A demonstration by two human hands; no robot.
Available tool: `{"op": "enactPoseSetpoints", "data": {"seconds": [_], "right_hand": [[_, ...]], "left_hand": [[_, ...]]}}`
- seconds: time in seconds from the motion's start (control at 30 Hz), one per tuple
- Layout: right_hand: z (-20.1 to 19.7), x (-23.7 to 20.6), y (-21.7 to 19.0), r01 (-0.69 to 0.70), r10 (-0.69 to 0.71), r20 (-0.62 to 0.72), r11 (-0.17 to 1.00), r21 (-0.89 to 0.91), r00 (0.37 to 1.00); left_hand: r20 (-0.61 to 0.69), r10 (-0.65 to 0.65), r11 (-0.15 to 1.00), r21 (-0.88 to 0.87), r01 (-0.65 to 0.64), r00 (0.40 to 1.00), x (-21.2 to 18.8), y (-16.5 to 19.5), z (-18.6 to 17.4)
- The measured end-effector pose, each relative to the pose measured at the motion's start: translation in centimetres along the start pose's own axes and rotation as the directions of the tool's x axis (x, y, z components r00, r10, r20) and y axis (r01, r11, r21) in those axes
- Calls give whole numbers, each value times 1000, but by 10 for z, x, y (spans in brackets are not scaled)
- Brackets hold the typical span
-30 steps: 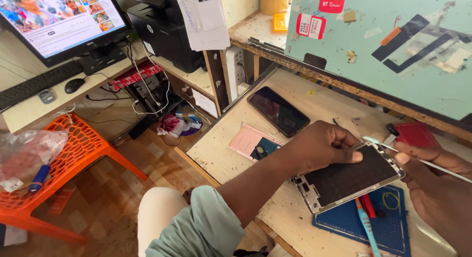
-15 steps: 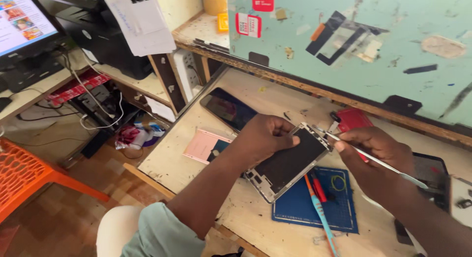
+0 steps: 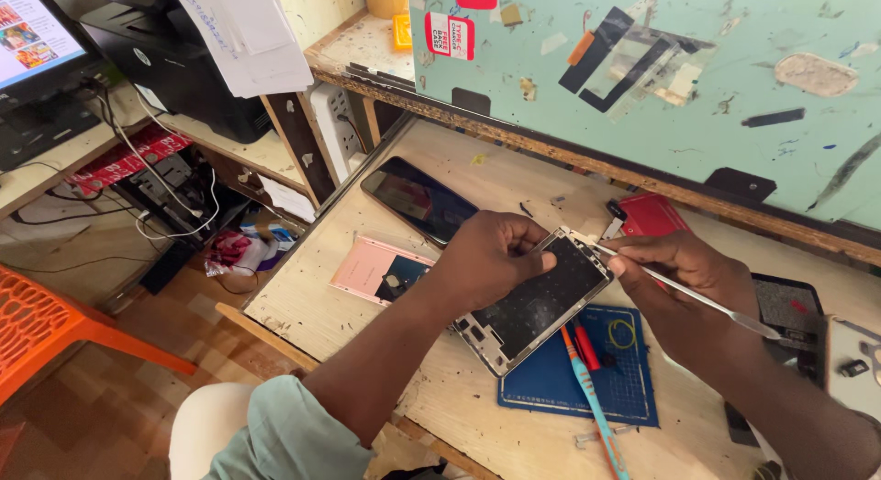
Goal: The person pries the screen assembly off a disassembled smartphone, working a thin metal spudger around the edge of the display while holding the phone frame steady on a cluttered repair desk. They reposition the phone repeatedly and continue separating the screen from the frame throughout the clip.
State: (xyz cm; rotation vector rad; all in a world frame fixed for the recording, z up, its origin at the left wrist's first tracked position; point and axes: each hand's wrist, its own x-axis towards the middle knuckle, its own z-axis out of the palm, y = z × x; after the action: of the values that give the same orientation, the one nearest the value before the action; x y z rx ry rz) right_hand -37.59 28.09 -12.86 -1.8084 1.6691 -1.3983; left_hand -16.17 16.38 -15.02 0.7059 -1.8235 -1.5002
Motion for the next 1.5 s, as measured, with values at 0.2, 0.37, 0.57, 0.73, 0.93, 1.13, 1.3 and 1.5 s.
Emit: {"op": "enactPoseSetpoints", "data": {"seconds": [0.2, 0.37, 0.57, 0.73, 0.93, 1.13, 1.3, 1.5], "right_hand": [[-1, 1, 11, -46, 49, -7, 962, 270, 999], [0, 2, 21, -100, 98, 35, 802, 589, 995], [3, 4, 41, -154, 183, 44, 643, 750, 982], [5, 4, 49, -206, 216, 98, 564, 800, 972], [0, 4, 38, -126, 145, 31, 709, 694, 989], [0, 4, 23, -69, 90, -10, 832, 551, 996], [3, 4, 18, -66, 86, -24, 892, 447, 996], [5, 4, 15, -11, 31, -40, 910, 413, 999]], "left_hand": [[23, 38, 996, -82, -36, 999, -1, 0, 2], [66, 21, 978, -207, -7, 998, -1, -1, 0], [72, -35, 970, -239, 51, 997, 0, -4, -1], [110, 32, 976, -219, -7, 993, 1, -7, 4], [104, -27, 975, -219, 49, 994, 3, -6, 5], [93, -52, 973, -221, 72, 994, 3, -6, 3], [66, -53, 981, -182, 65, 996, 4, -6, 4], [33, -80, 992, -92, 82, 996, 4, -4, 5]]}}
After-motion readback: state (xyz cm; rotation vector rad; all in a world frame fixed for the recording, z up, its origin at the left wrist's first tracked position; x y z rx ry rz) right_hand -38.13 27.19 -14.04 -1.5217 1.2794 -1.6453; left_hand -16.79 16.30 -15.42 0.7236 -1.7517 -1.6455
